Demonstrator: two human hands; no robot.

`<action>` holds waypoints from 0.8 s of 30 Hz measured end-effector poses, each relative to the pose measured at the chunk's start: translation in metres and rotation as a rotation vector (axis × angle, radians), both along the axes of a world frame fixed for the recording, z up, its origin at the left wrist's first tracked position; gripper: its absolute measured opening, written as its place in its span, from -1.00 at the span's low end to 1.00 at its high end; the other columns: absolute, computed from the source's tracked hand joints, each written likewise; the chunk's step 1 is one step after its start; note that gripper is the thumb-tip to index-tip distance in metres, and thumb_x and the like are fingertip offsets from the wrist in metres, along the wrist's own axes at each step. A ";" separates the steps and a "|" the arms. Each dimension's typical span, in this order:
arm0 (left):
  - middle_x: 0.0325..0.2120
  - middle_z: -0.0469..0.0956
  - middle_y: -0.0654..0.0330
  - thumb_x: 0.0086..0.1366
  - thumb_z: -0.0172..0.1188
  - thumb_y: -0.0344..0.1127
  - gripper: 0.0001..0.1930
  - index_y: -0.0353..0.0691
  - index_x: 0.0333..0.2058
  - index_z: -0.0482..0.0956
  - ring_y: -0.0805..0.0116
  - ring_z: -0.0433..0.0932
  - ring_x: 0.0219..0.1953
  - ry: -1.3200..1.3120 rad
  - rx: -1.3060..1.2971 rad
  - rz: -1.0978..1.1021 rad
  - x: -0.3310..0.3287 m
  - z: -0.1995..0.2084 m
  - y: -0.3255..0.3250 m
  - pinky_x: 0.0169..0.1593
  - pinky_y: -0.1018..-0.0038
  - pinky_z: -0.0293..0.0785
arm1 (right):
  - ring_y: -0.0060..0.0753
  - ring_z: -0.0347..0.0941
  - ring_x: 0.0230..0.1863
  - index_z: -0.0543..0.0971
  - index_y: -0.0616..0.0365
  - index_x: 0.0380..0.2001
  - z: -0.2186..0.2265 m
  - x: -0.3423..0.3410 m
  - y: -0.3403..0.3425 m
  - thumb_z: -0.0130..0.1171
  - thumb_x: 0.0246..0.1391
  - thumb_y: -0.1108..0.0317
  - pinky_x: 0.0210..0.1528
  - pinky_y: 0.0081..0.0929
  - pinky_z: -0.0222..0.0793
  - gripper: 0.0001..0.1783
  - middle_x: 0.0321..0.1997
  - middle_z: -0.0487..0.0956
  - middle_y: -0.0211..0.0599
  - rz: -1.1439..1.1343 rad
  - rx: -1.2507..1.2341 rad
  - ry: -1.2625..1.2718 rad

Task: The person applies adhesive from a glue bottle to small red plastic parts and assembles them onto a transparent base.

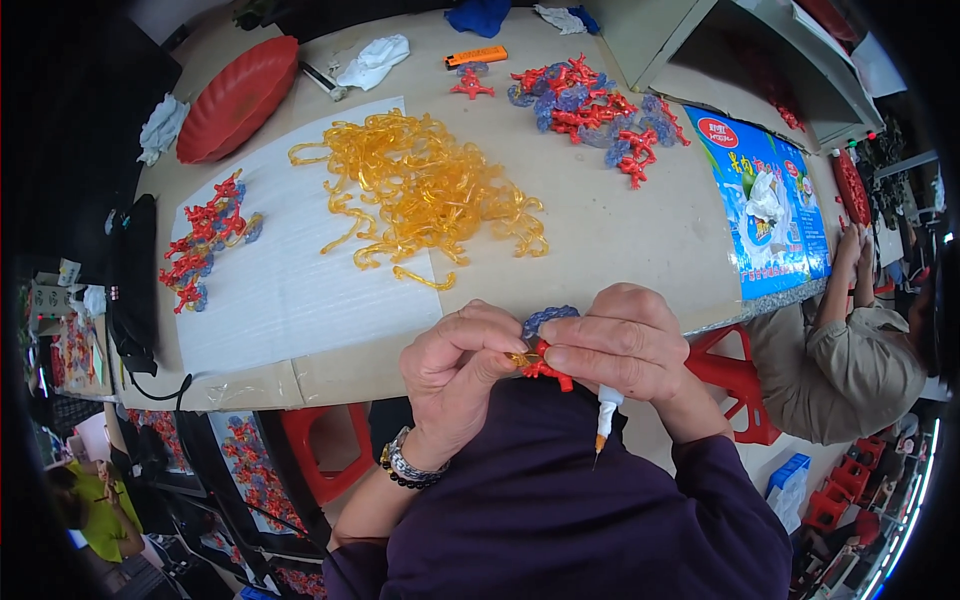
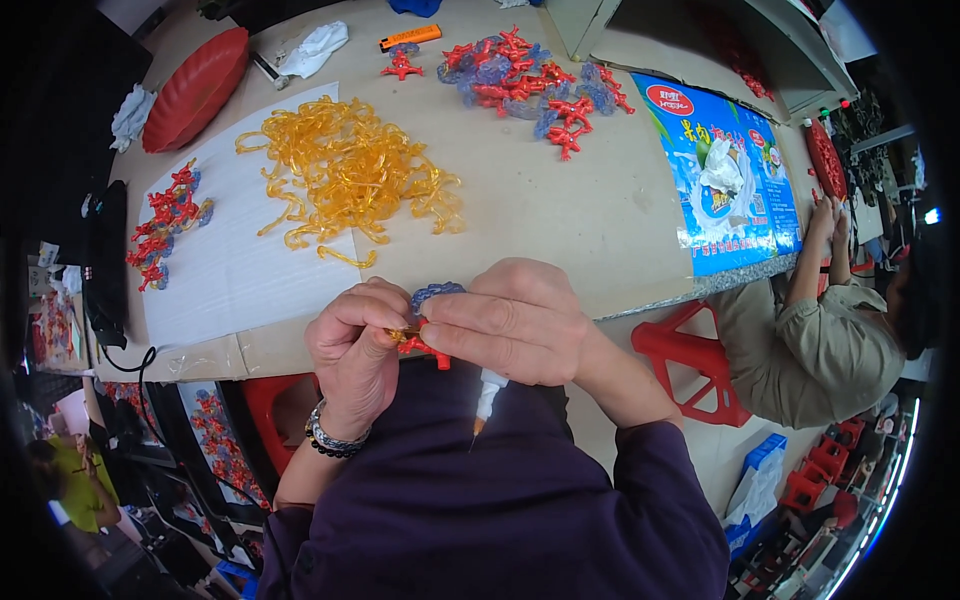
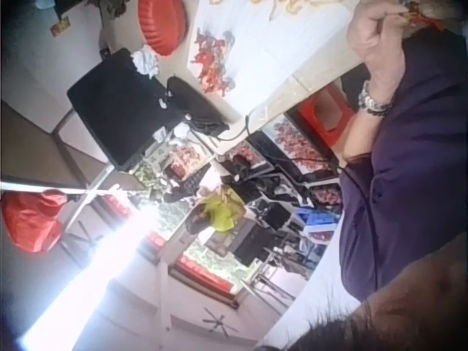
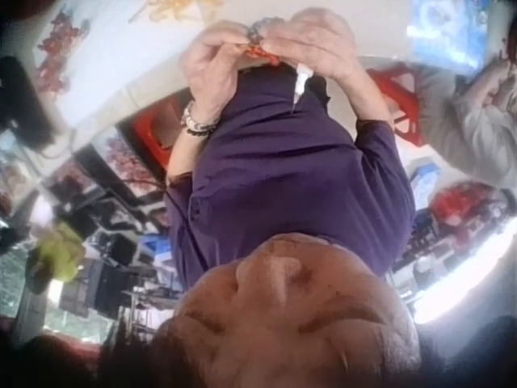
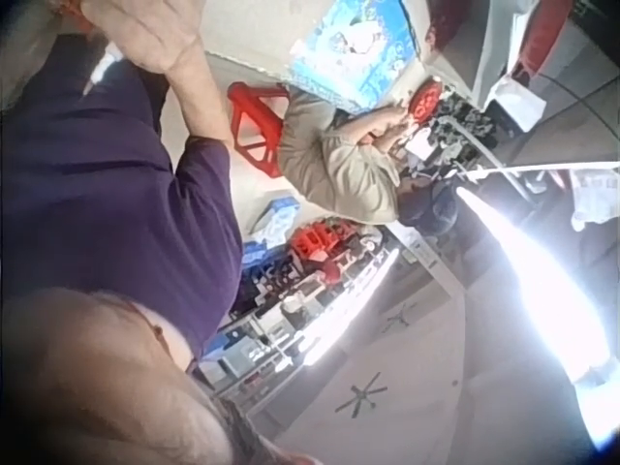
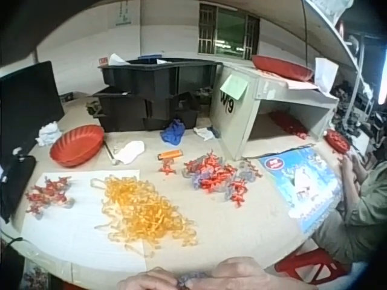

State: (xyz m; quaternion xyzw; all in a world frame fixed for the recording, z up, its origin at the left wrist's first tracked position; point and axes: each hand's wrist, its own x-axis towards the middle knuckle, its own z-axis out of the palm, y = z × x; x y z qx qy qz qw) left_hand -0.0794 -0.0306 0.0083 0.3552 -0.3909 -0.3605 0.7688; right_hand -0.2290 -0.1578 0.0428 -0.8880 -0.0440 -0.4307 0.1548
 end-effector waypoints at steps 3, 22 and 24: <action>-0.42 0.58 0.12 0.22 0.26 -0.47 -0.92 -0.35 -0.35 0.56 0.37 0.49 -0.34 -0.016 -0.008 0.006 -0.001 -0.001 0.000 -0.22 0.48 0.39 | -0.44 0.43 -0.31 0.67 0.01 -0.23 0.002 -0.002 0.002 0.38 -0.10 0.37 -0.39 -0.56 0.40 -0.73 -0.18 0.66 -0.41 0.005 0.030 0.035; -0.42 0.56 0.12 0.22 0.26 -0.47 -0.92 -0.34 -0.34 0.55 0.37 0.48 -0.33 -0.010 -0.016 0.001 -0.003 -0.005 0.001 -0.22 0.49 0.40 | -0.46 0.45 -0.32 0.67 0.03 -0.24 -0.001 0.000 0.000 0.37 -0.10 0.37 -0.39 -0.56 0.41 -0.74 -0.21 0.67 -0.40 0.009 0.007 0.026; -0.42 0.56 0.12 0.23 0.25 -0.47 -0.92 -0.34 -0.35 0.55 0.36 0.48 -0.33 -0.013 -0.022 0.004 -0.003 -0.005 0.001 -0.21 0.48 0.40 | -0.47 0.45 -0.33 0.67 0.03 -0.25 -0.002 0.001 -0.001 0.37 -0.09 0.35 -0.40 -0.57 0.41 -0.74 -0.22 0.67 -0.40 0.018 0.015 0.025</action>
